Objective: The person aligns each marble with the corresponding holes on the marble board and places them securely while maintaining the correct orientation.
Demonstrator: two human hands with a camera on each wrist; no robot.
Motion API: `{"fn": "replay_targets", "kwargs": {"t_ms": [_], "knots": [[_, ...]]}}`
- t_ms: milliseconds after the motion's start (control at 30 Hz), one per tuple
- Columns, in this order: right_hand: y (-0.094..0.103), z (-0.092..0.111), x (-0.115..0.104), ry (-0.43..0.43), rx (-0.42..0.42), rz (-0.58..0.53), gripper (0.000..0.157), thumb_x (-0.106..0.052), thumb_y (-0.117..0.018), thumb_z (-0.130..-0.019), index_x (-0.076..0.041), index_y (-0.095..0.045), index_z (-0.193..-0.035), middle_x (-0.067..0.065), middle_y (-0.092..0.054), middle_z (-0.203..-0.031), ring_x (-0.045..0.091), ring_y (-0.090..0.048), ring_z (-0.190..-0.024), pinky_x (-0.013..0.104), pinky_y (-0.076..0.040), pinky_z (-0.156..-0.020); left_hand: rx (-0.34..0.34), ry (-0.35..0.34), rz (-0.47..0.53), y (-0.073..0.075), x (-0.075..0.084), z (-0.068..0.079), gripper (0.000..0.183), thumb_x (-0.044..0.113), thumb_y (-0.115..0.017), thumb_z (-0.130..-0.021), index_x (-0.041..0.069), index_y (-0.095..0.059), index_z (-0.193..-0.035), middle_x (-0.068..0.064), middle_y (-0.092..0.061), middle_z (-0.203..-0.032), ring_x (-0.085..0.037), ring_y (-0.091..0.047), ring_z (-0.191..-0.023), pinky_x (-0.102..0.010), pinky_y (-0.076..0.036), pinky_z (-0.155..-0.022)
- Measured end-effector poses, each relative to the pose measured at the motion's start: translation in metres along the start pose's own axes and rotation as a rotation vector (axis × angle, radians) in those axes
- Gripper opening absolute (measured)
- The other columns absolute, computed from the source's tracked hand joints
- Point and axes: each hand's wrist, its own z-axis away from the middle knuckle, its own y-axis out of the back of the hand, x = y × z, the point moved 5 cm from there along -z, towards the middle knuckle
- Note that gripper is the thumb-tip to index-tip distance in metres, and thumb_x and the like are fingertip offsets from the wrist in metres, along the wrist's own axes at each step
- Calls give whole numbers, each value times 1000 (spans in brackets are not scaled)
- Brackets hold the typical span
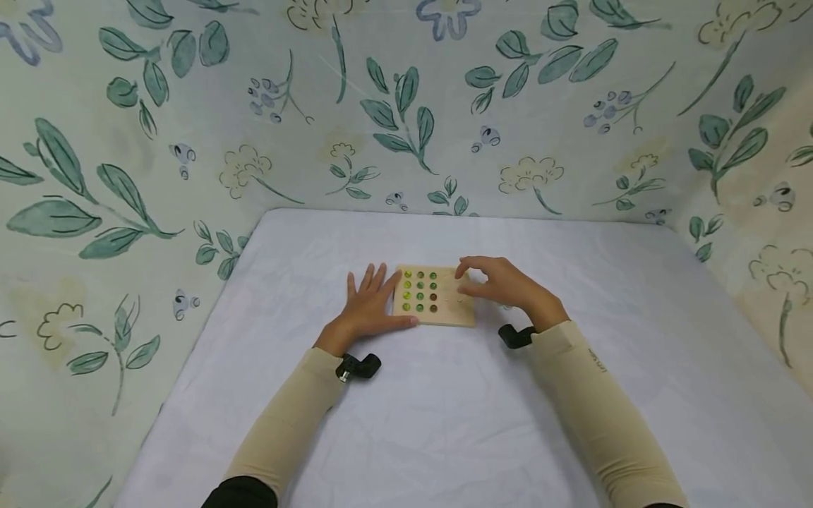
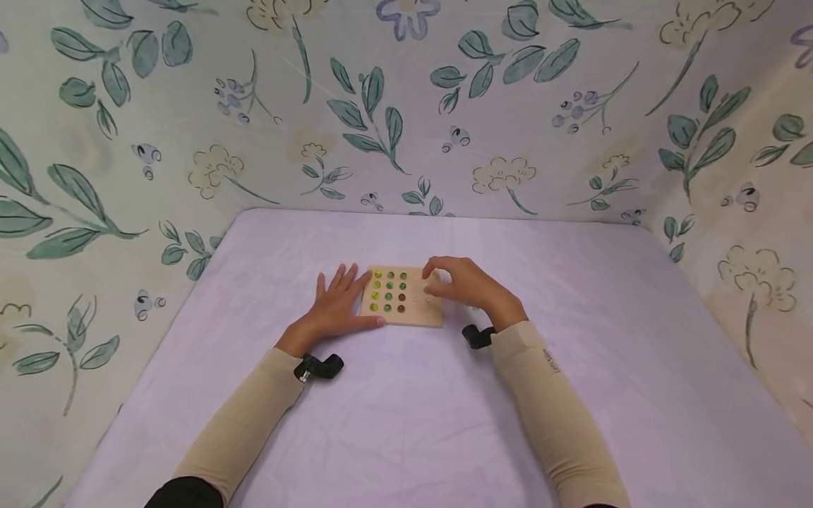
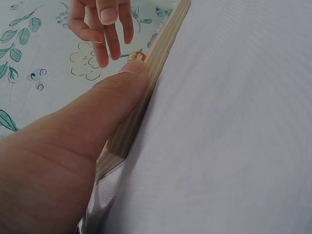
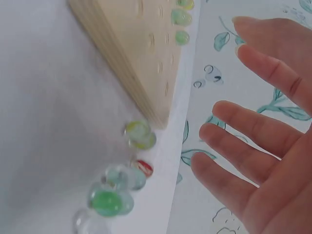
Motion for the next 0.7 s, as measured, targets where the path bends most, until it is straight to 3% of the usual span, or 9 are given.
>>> {"fn": "replay_targets", "kwargs": {"t_ms": [400, 700], "knots": [[16, 6, 26, -40, 35, 20, 24, -29, -69, -90, -18, -63, -110, 13, -48, -144, 33, -41, -132, 55, -35, -105, 5, -9, 8, 1, 0, -1, 113, 85, -53, -69, 25, -14, -156, -10, -2, -162, -30, 9, -147, -58, 16, -110], [17, 12, 41, -89, 35, 21, 26, -27, -68, -91, -13, -63, -113, 10, -52, -138, 33, -41, -131, 55, -34, -107, 8, -14, 15, 0, -1, 0, 113, 84, -54, -69, 24, -14, -156, -10, -2, -162, -30, 10, -147, -58, 16, -110]]}}
